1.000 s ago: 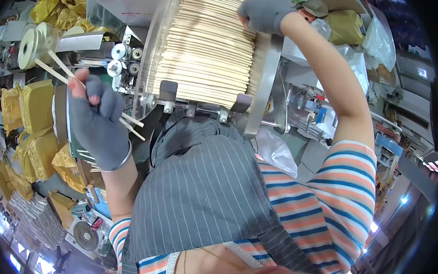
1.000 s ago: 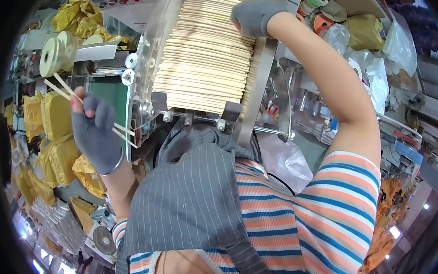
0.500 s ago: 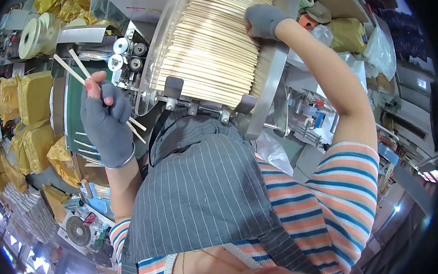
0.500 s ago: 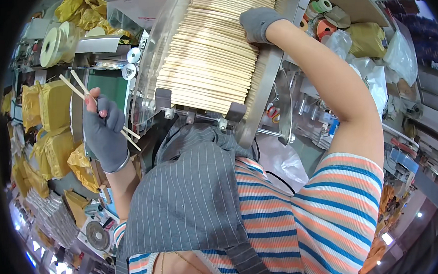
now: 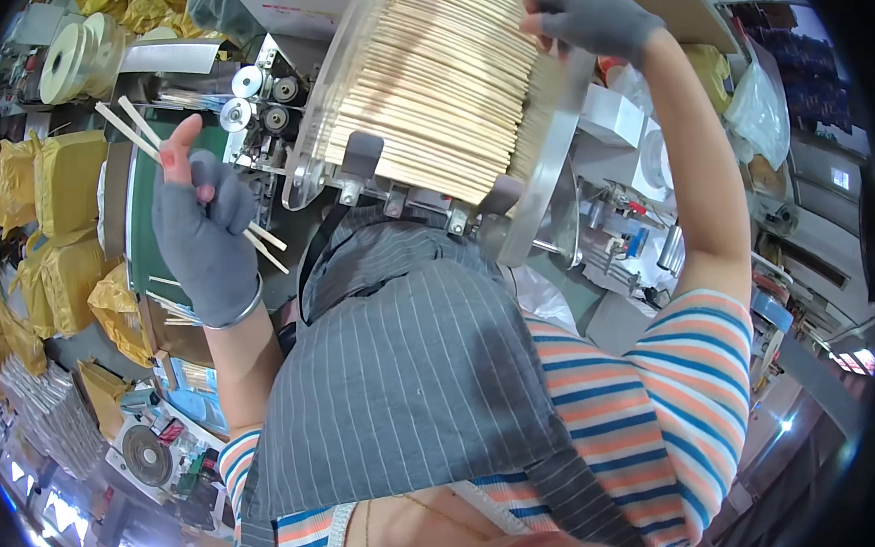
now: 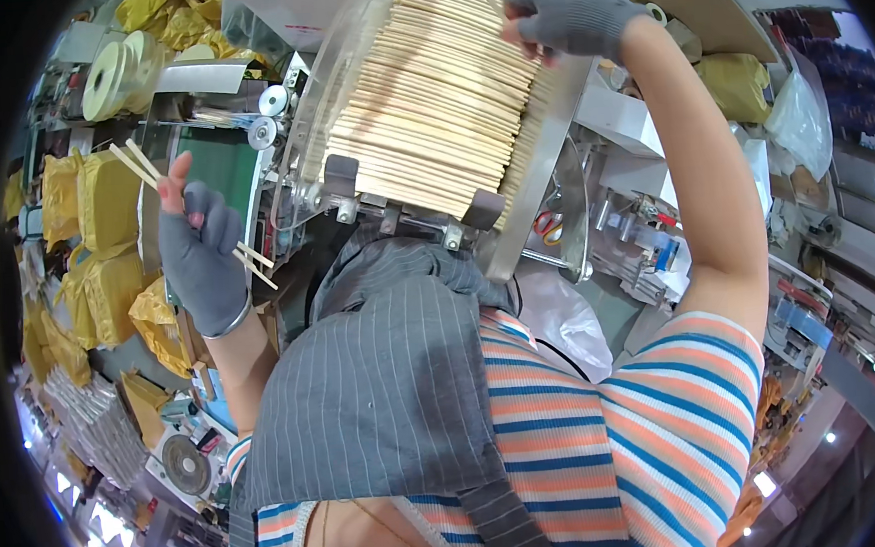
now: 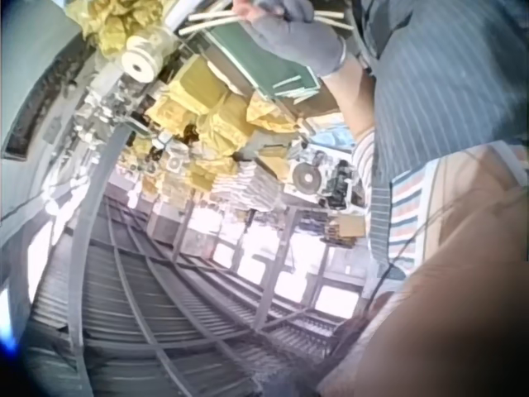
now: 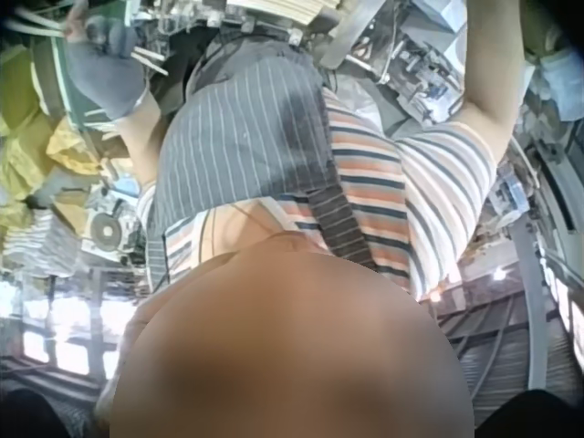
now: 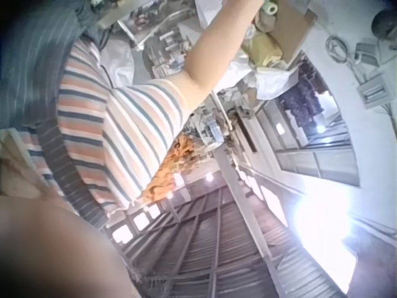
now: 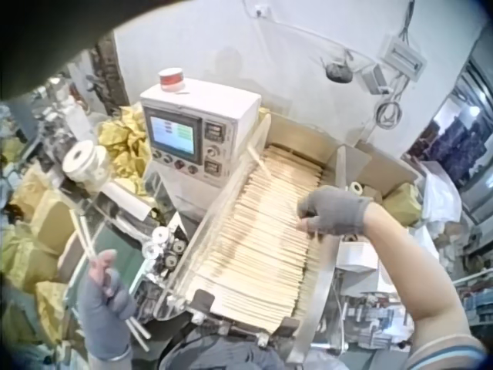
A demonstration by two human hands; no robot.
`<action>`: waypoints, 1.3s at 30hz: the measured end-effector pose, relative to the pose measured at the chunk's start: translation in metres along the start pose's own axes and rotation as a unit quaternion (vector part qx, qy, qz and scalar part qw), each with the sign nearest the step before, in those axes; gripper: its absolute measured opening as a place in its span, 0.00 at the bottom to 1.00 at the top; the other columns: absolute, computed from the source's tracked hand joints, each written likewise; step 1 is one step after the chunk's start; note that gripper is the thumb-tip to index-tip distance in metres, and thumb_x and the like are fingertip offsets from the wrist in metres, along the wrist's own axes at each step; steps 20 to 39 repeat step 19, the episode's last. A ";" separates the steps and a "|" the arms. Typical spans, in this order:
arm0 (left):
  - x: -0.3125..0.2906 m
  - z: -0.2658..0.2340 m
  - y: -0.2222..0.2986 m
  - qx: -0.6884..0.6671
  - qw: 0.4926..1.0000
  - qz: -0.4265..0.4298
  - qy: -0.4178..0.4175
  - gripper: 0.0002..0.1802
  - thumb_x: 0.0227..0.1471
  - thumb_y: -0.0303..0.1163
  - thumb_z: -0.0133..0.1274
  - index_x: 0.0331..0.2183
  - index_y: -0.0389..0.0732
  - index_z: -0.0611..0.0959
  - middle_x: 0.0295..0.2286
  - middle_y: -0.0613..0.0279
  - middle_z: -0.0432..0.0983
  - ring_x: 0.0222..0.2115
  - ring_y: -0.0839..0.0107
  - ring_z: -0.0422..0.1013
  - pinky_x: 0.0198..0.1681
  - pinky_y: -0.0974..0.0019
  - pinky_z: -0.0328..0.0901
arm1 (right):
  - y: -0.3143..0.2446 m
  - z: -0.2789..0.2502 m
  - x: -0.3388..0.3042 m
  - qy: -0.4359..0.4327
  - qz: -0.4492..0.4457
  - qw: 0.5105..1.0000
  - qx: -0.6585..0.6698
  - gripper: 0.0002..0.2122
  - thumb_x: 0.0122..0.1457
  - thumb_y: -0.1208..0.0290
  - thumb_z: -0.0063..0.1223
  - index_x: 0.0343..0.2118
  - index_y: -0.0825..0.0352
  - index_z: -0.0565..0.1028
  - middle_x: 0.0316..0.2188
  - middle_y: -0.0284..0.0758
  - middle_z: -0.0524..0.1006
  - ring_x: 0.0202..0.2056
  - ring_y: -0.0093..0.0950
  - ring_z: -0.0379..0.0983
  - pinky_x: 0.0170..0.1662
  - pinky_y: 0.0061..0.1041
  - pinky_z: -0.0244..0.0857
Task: Sorting and packaging bulk disposable chopsticks into plastic bags, sealing boxes, and feeding an automated packaging machine.
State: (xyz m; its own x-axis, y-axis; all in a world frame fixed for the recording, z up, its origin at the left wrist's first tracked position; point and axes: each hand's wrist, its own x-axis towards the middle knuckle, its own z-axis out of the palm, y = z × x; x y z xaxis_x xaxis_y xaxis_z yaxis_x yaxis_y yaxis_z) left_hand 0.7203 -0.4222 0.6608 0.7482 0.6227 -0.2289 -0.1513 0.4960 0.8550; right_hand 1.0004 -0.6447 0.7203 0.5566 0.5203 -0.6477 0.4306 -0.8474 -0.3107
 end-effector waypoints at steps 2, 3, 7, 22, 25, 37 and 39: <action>-0.008 0.012 0.002 0.030 0.999 0.015 0.017 0.21 0.60 0.42 0.45 0.46 0.35 0.73 0.20 0.75 0.62 0.14 0.87 0.50 0.15 0.81 0.44 | -0.023 0.032 -0.025 0.046 -0.152 0.976 0.152 0.08 0.55 0.67 0.53 0.28 0.68 0.73 0.18 0.30 0.76 0.19 0.20 0.72 0.22 0.23 0.67; -0.012 0.024 0.003 0.065 0.997 0.022 0.026 0.22 0.59 0.42 0.46 0.47 0.34 0.72 0.21 0.74 0.63 0.15 0.88 0.51 0.16 0.82 0.45 | -0.039 0.060 -0.036 0.035 -0.246 0.955 0.162 0.10 0.58 0.63 0.50 0.30 0.66 0.71 0.17 0.32 0.74 0.17 0.25 0.72 0.21 0.27 0.66; -0.024 0.042 0.000 0.184 0.980 0.071 -0.036 0.19 0.60 0.42 0.45 0.39 0.34 0.75 0.16 0.74 0.59 0.16 0.86 0.53 0.16 0.79 0.45 | -0.101 0.124 -0.068 0.020 -0.358 0.930 -0.087 0.18 0.54 0.54 0.54 0.39 0.63 0.71 0.21 0.38 0.74 0.26 0.40 0.72 0.34 0.36 0.66; -0.025 -0.055 -0.003 -0.059 0.996 0.051 0.038 0.19 0.63 0.44 0.39 0.32 0.39 0.75 0.12 0.74 0.51 0.12 0.84 0.49 0.12 0.78 0.46 | -0.025 0.137 0.073 0.195 -0.071 0.949 -0.239 0.54 0.37 0.51 0.59 0.65 0.66 0.38 0.63 0.63 0.36 0.65 0.56 0.31 0.61 0.59 0.28; -0.025 -0.055 -0.003 -0.059 0.996 0.051 0.038 0.19 0.63 0.44 0.39 0.32 0.39 0.75 0.12 0.74 0.51 0.12 0.84 0.49 0.12 0.78 0.46 | -0.025 0.137 0.073 0.195 -0.071 0.949 -0.239 0.54 0.37 0.51 0.59 0.65 0.66 0.38 0.63 0.63 0.36 0.65 0.56 0.31 0.61 0.59 0.28; -0.025 -0.055 -0.003 -0.059 0.996 0.051 0.038 0.19 0.63 0.44 0.39 0.32 0.39 0.75 0.12 0.74 0.51 0.12 0.84 0.49 0.12 0.78 0.46 | -0.025 0.137 0.073 0.195 -0.071 0.949 -0.239 0.54 0.37 0.51 0.59 0.65 0.66 0.38 0.63 0.63 0.36 0.65 0.56 0.31 0.61 0.59 0.28; -0.025 -0.055 -0.003 -0.059 0.996 0.051 0.038 0.19 0.63 0.44 0.39 0.32 0.39 0.75 0.12 0.74 0.51 0.12 0.84 0.49 0.12 0.78 0.46 | -0.025 0.137 0.073 0.195 -0.071 0.949 -0.239 0.54 0.37 0.51 0.59 0.65 0.66 0.38 0.63 0.63 0.36 0.65 0.56 0.31 0.61 0.59 0.28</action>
